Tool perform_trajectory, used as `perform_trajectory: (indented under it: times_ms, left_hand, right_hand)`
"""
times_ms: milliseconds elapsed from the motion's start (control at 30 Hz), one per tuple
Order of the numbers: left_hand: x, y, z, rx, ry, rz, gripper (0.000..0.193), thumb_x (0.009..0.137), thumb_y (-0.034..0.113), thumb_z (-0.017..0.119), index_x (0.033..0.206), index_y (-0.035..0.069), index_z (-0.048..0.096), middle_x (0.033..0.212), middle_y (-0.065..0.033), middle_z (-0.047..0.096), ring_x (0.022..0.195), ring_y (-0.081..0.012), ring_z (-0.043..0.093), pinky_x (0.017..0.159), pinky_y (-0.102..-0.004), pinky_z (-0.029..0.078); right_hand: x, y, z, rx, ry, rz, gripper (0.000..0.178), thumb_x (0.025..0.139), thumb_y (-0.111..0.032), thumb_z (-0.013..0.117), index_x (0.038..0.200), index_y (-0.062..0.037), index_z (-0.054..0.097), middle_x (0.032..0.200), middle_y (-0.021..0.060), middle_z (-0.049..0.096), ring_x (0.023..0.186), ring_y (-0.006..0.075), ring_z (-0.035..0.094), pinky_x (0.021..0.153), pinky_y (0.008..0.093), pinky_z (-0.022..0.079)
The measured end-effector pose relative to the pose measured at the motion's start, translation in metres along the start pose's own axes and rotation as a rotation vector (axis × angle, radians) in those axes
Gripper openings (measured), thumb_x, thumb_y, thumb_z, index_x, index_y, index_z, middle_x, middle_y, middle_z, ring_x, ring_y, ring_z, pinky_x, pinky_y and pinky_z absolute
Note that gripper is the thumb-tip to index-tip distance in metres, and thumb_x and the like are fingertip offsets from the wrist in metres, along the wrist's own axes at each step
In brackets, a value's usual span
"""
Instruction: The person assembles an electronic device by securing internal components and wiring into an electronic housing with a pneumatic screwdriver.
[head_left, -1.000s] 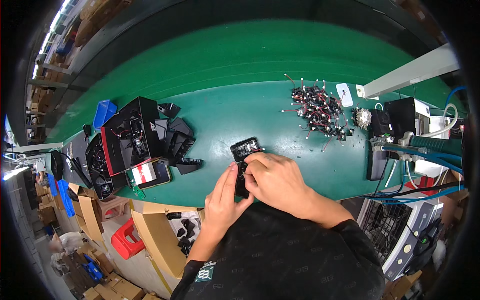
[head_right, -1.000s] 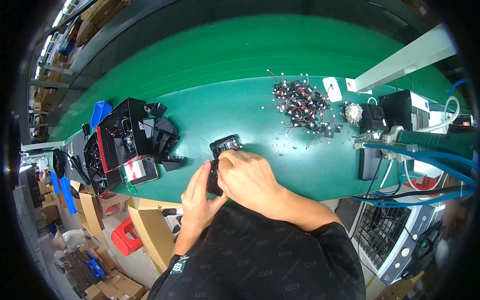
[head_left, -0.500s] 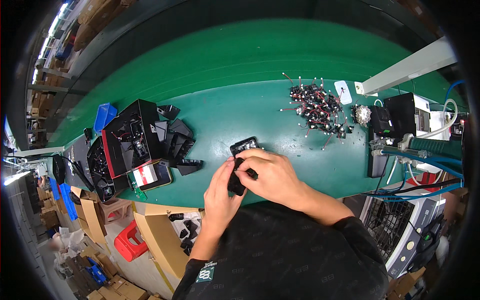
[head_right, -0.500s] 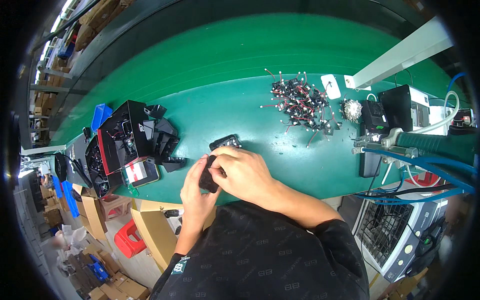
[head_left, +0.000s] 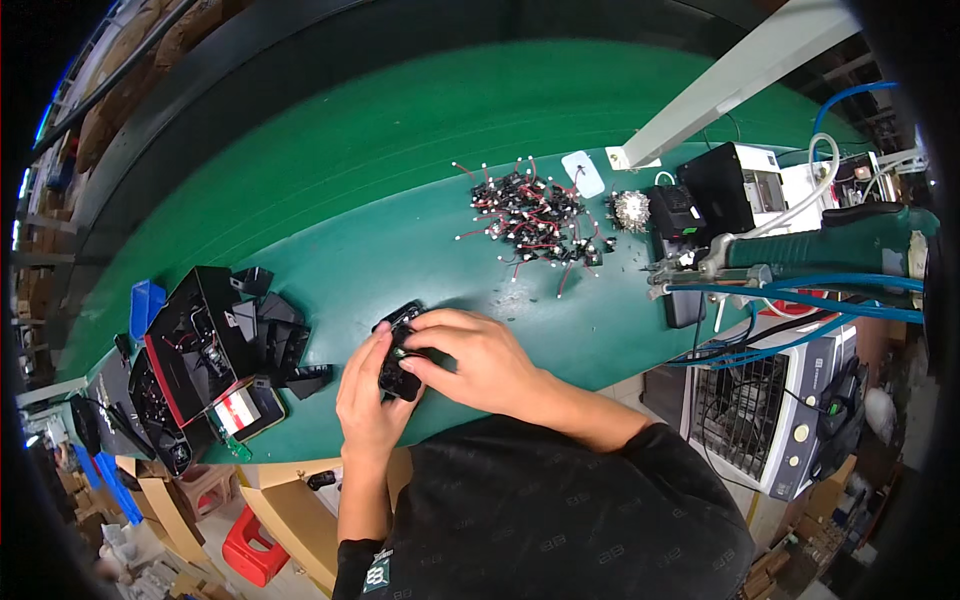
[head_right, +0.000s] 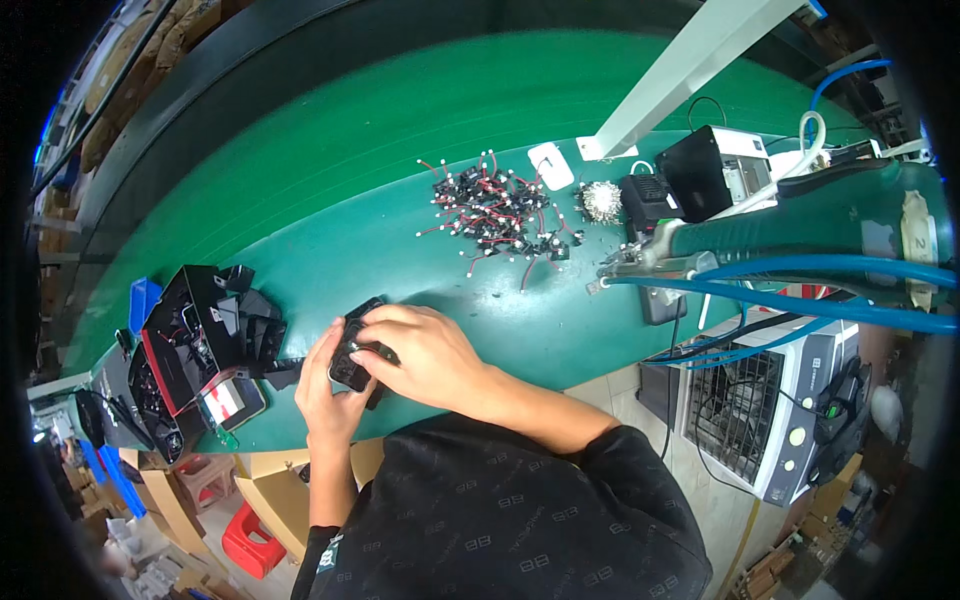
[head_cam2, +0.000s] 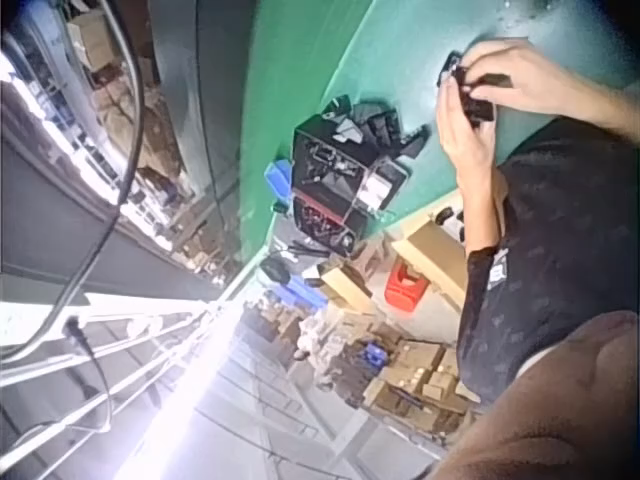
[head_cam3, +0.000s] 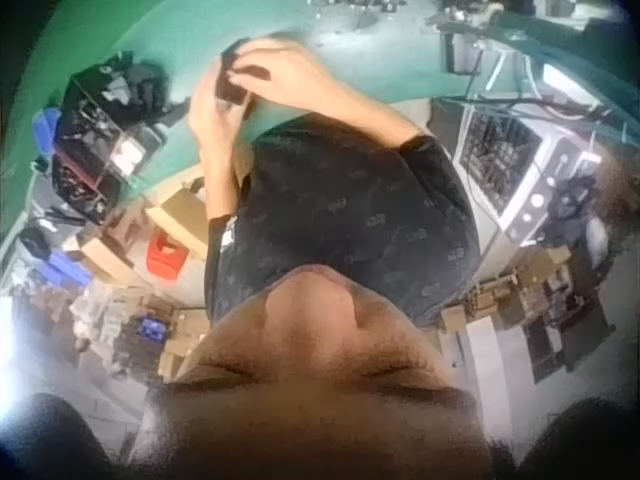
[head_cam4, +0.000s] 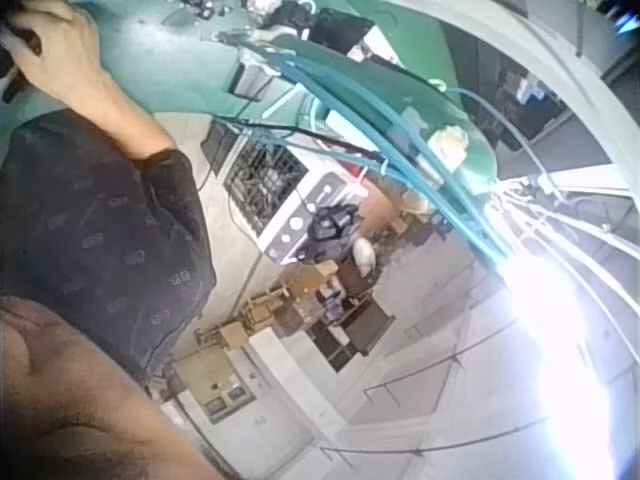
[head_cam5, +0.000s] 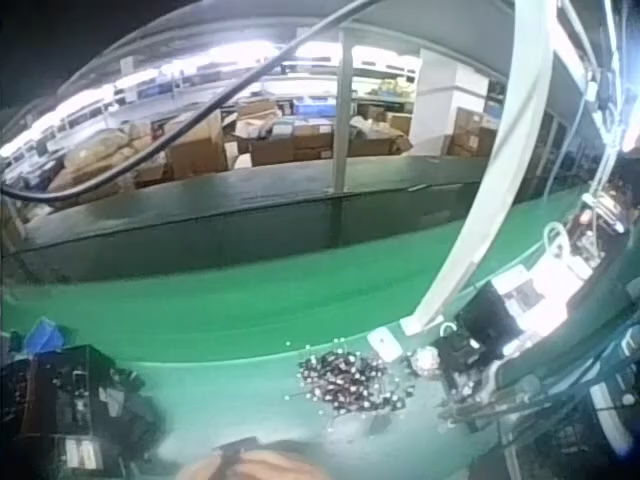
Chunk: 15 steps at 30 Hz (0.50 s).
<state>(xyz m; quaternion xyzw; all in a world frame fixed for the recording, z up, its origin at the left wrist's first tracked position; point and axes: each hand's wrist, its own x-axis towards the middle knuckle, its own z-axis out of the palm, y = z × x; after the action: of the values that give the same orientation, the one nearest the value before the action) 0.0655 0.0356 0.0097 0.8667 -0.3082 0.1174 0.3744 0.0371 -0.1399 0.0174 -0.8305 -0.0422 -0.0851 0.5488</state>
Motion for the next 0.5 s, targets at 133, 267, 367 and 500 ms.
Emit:
perform_trajectory:
  times_ms: [133, 267, 367, 500]
  left_hand:
    - [0.012, -0.004, 0.006, -0.009, -0.042, -0.042, 0.062, 0.063, 0.004, 0.085, 0.12, 0.0, 0.06, 0.115, -0.0191, 0.062, 0.103, -0.0338, 0.063, 0.088, -0.0407, 0.052]
    - [0.018, -0.018, 0.006, -0.017, -0.089, -0.204, 0.062, 0.064, 0.006, 0.082, 0.121, 0.001, 0.059, 0.114, -0.0178, 0.061, 0.106, -0.0328, 0.062, 0.091, -0.0392, 0.049]
    - [0.035, -0.024, 0.006, 0.021, -0.1, -0.277, 0.051, 0.07, 0.006, 0.077, 0.118, 0.002, 0.059, 0.106, -0.0173, 0.064, 0.102, -0.0342, 0.063, 0.091, -0.0408, 0.049]
    - [0.048, -0.04, 0.003, 0.091, -0.136, -0.31, 0.047, 0.072, 0.006, 0.075, 0.116, 0.003, 0.057, 0.102, -0.0182, 0.064, 0.099, -0.0379, 0.06, 0.091, -0.0453, 0.046]
  right_hand:
    - [-0.022, 0.007, -0.033, -0.017, 0.155, 0.04, 0.03, 0.08, -0.016, 0.078, 0.105, -0.0027, 0.07, 0.106, 0.0153, 0.069, 0.096, 0.0306, 0.069, 0.084, 0.0353, 0.054]
    - [-0.046, 0.057, -0.072, -0.233, 0.47, 0.195, 0.016, 0.083, 0.0, 0.067, 0.099, -0.003, 0.068, 0.096, 0.0125, 0.069, 0.079, 0.0223, 0.068, 0.072, 0.0304, 0.055]
    - [-0.059, 0.092, -0.101, -0.473, 0.647, 0.216, 0.016, 0.085, 0.003, 0.063, 0.099, -0.0022, 0.067, 0.095, 0.0118, 0.066, 0.075, 0.0215, 0.063, 0.064, 0.0303, 0.051]
    - [-0.067, 0.116, -0.116, -0.546, 0.673, 0.337, 0.023, 0.085, 0.001, 0.062, 0.108, -0.0034, 0.066, 0.101, 0.0148, 0.067, 0.09, 0.0307, 0.065, 0.08, 0.0391, 0.051]
